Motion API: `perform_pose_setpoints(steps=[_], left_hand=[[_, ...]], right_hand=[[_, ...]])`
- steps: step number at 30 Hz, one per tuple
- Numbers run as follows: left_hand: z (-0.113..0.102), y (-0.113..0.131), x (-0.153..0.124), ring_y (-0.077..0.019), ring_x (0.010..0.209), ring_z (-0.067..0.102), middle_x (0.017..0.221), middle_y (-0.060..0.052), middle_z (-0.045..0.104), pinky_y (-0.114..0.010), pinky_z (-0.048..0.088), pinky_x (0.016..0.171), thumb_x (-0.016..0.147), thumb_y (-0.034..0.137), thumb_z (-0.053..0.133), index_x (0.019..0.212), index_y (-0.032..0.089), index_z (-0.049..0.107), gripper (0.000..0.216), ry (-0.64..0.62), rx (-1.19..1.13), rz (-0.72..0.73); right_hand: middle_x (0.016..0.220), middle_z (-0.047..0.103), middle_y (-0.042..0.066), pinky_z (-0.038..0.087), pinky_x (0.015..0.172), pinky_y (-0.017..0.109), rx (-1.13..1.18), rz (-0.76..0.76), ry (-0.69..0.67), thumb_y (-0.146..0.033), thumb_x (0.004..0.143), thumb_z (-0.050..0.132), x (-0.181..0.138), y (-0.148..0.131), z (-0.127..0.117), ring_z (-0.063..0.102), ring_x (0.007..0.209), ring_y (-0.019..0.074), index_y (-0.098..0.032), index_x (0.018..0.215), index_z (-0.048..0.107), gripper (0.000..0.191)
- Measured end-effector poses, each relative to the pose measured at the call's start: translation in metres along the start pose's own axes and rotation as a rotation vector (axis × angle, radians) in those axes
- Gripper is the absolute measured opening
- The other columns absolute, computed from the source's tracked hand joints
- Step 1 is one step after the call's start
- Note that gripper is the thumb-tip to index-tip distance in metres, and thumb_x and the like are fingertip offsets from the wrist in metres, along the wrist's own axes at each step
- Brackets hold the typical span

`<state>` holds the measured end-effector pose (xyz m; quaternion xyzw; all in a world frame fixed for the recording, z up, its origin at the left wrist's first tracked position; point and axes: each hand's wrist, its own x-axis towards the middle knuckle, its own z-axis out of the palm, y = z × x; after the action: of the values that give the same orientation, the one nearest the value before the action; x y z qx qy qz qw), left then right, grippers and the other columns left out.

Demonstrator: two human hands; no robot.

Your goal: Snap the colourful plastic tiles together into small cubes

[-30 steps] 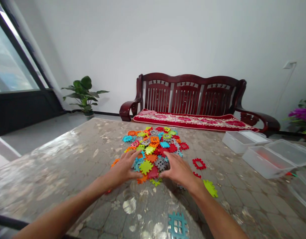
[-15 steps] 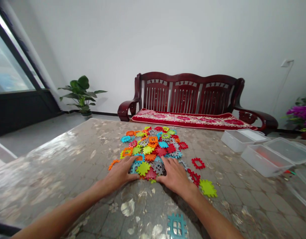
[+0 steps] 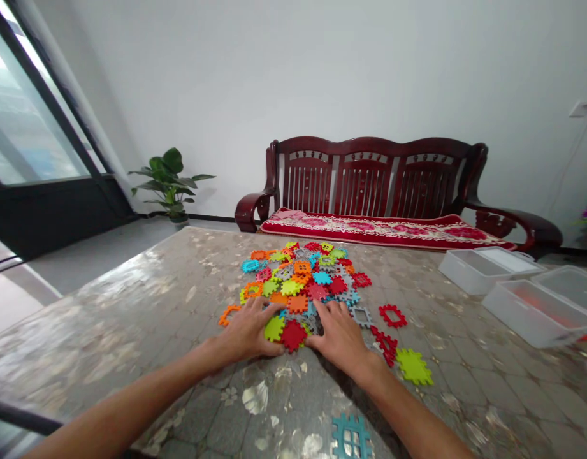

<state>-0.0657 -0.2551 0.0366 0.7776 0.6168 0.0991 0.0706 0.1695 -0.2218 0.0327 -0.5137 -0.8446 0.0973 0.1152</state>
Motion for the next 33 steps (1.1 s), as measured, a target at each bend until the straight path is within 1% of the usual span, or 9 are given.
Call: perform_pose_setpoints(steps=[4, 8, 11, 17, 22, 24, 27, 30, 33], left_hand=[[0.007, 0.009, 0.003, -0.0309, 0.112, 0.057, 0.115, -0.008, 0.057, -0.045, 0.048, 0.098, 0.067, 0.048, 0.077, 0.125, 0.028, 0.062, 0.063, 0.093, -0.065, -0.014], [0.011, 0.020, 0.008, -0.0277, 0.114, 0.059, 0.128, -0.007, 0.051, -0.040, 0.051, 0.096, 0.070, 0.036, 0.073, 0.129, 0.032, 0.057, 0.061, 0.093, -0.157, -0.044], [0.014, 0.026, 0.015, -0.0243, 0.110, 0.062, 0.134, -0.006, 0.046, -0.037, 0.053, 0.094, 0.068, 0.023, 0.071, 0.124, 0.030, 0.059, 0.058, 0.078, -0.271, -0.052], [0.018, 0.030, 0.036, -0.0219, 0.109, 0.059, 0.115, -0.003, 0.056, -0.038, 0.050, 0.098, 0.062, 0.008, 0.069, 0.109, 0.025, 0.064, 0.051, 0.193, -0.508, -0.013], [-0.004, 0.027, 0.073, -0.0245, 0.110, 0.059, 0.111, -0.003, 0.063, -0.043, 0.048, 0.101, 0.064, 0.011, 0.074, 0.112, 0.025, 0.066, 0.051, 0.279, -0.525, 0.027], [-0.017, 0.025, 0.091, -0.0260, 0.114, 0.059, 0.116, -0.005, 0.064, -0.044, 0.046, 0.104, 0.065, 0.014, 0.075, 0.120, 0.024, 0.064, 0.057, 0.292, -0.509, 0.020], [-0.032, 0.022, 0.108, -0.0282, 0.126, 0.053, 0.131, -0.008, 0.058, -0.046, 0.041, 0.111, 0.065, 0.014, 0.076, 0.137, 0.022, 0.053, 0.076, 0.338, -0.476, 0.003], [-0.036, 0.017, 0.103, -0.0288, 0.133, 0.046, 0.137, -0.008, 0.053, -0.048, 0.036, 0.116, 0.065, 0.009, 0.074, 0.140, 0.023, 0.050, 0.080, 0.383, -0.417, -0.027], [-0.028, 0.018, 0.078, -0.0261, 0.131, 0.048, 0.134, -0.007, 0.055, -0.047, 0.035, 0.117, 0.074, 0.009, 0.065, 0.133, 0.024, 0.056, 0.061, 0.412, -0.364, 0.037]], right_hand=[[0.124, 0.057, 0.012, 0.040, 0.103, 0.040, 0.036, 0.030, 0.008, -0.030, 0.076, 0.067, 0.004, -0.001, 0.001, 0.051, 0.119, 0.0305, -0.022, 0.144, 0.051, 0.070], [0.125, 0.055, 0.011, 0.041, 0.103, 0.036, 0.132, 0.023, 0.001, -0.018, 0.075, 0.060, 0.007, -0.002, 0.006, 0.053, 0.120, 0.0274, -0.022, 0.143, 0.051, 0.068], [0.122, 0.055, 0.010, 0.044, 0.100, 0.033, 0.221, 0.008, 0.024, -0.012, 0.072, 0.058, 0.011, -0.003, 0.011, 0.057, 0.116, 0.0246, -0.022, 0.138, 0.054, 0.066], [0.103, 0.062, 0.007, 0.049, 0.091, 0.034, 0.447, 0.051, 0.190, -0.012, 0.066, 0.060, 0.037, -0.003, 0.002, 0.063, 0.097, 0.0226, -0.019, 0.114, 0.069, 0.050], [0.098, 0.069, 0.004, 0.053, 0.085, 0.035, 0.610, 0.075, 0.200, -0.016, 0.064, 0.060, 0.074, 0.002, -0.028, 0.064, 0.089, 0.0218, -0.020, 0.113, 0.070, 0.049], [0.099, 0.071, 0.004, 0.054, 0.084, 0.035, 0.668, 0.058, 0.181, -0.020, 0.067, 0.062, 0.087, 0.005, -0.039, 0.065, 0.089, 0.0221, -0.021, 0.119, 0.068, 0.052], [0.110, 0.073, 0.005, 0.052, 0.093, 0.039, 0.656, 0.023, 0.201, -0.025, 0.069, 0.066, 0.097, 0.013, -0.053, 0.066, 0.100, 0.0245, -0.020, 0.128, 0.064, 0.059], [0.120, 0.071, 0.008, 0.048, 0.101, 0.043, 0.616, 0.037, 0.226, -0.027, 0.069, 0.069, 0.090, 0.033, -0.060, 0.064, 0.111, 0.0272, -0.019, 0.131, 0.062, 0.064], [0.125, 0.070, 0.010, 0.045, 0.106, 0.045, 0.544, 0.074, 0.204, -0.025, 0.069, 0.068, 0.066, 0.065, -0.062, 0.062, 0.117, 0.0290, -0.020, 0.132, 0.063, 0.063]])
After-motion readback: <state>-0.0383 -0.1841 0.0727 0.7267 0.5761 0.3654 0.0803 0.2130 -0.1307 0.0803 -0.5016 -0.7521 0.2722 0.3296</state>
